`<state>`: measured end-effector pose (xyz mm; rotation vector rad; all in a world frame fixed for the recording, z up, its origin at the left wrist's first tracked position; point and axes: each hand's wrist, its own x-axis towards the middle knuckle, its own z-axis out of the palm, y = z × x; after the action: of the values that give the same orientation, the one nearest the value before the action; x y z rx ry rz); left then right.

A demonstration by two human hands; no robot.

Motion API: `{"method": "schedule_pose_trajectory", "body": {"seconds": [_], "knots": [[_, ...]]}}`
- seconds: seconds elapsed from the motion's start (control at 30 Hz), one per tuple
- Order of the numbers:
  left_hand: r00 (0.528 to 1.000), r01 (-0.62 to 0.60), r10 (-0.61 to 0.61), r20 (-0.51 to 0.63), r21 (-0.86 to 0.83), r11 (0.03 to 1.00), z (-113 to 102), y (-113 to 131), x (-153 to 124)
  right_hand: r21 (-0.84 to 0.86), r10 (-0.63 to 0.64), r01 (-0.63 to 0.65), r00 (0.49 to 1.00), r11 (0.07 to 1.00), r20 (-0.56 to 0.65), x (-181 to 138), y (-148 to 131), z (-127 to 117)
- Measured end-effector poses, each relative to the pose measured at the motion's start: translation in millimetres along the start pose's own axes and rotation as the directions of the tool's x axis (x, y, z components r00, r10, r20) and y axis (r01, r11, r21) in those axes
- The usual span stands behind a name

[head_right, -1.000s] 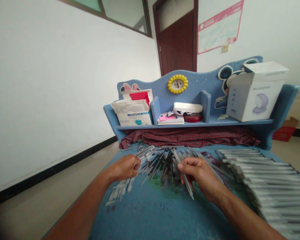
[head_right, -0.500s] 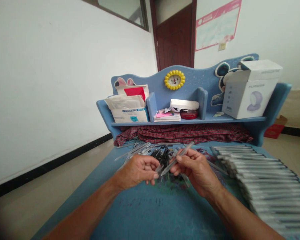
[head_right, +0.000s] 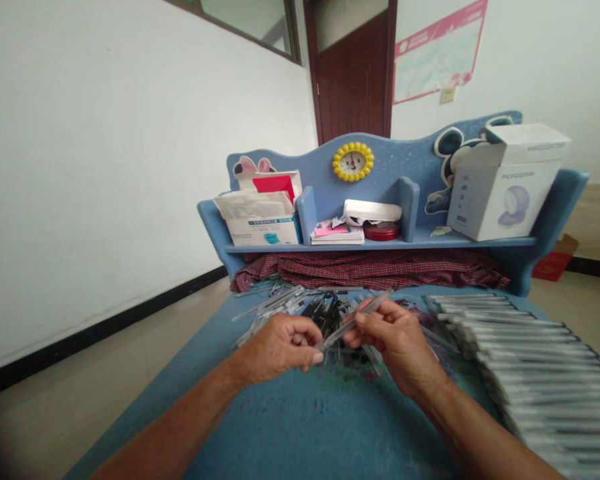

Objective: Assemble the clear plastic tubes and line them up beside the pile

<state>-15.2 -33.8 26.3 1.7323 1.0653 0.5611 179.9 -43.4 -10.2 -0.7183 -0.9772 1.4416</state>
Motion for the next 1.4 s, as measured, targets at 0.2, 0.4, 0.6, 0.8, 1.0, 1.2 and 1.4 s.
{"method": "schedule_pose_trajectory", "body": {"seconds": [0.2,0.4,0.6,0.8,1.0,1.2,1.4], "knots": [[0.998,-0.003,0.004,0.067,-0.009,1.000,-1,-6,2,-0.025,-0.019,0.019,1.000,1.000,-0.007,0,1,0],[0.995,-0.026,0.028,0.095,-0.015,1.000,-2,-7,2,-0.109,-0.039,0.043,0.999,0.993,0.032,-1,0,-2],[0.994,-0.026,0.029,0.104,-0.022,0.999,0,-10,4,-0.092,0.016,-0.005,0.992,0.996,0.123,-3,-1,-2],[0.992,-0.034,0.035,0.120,-0.012,0.999,0,-14,5,-0.097,0.033,-0.020,0.991,0.995,0.131,-5,-1,4],[0.996,-0.089,0.088,0.028,0.009,0.996,7,-7,1,-0.036,0.028,-0.024,0.994,0.999,0.110,-5,-1,6],[0.984,-0.174,0.177,-0.033,0.062,0.983,7,-5,-1,0.016,0.027,-0.029,0.995,0.999,0.096,-7,5,8],[0.975,-0.206,0.214,-0.063,0.105,0.973,10,-5,-1,0.010,0.027,-0.028,0.995,1.000,0.096,-8,8,9]]}}
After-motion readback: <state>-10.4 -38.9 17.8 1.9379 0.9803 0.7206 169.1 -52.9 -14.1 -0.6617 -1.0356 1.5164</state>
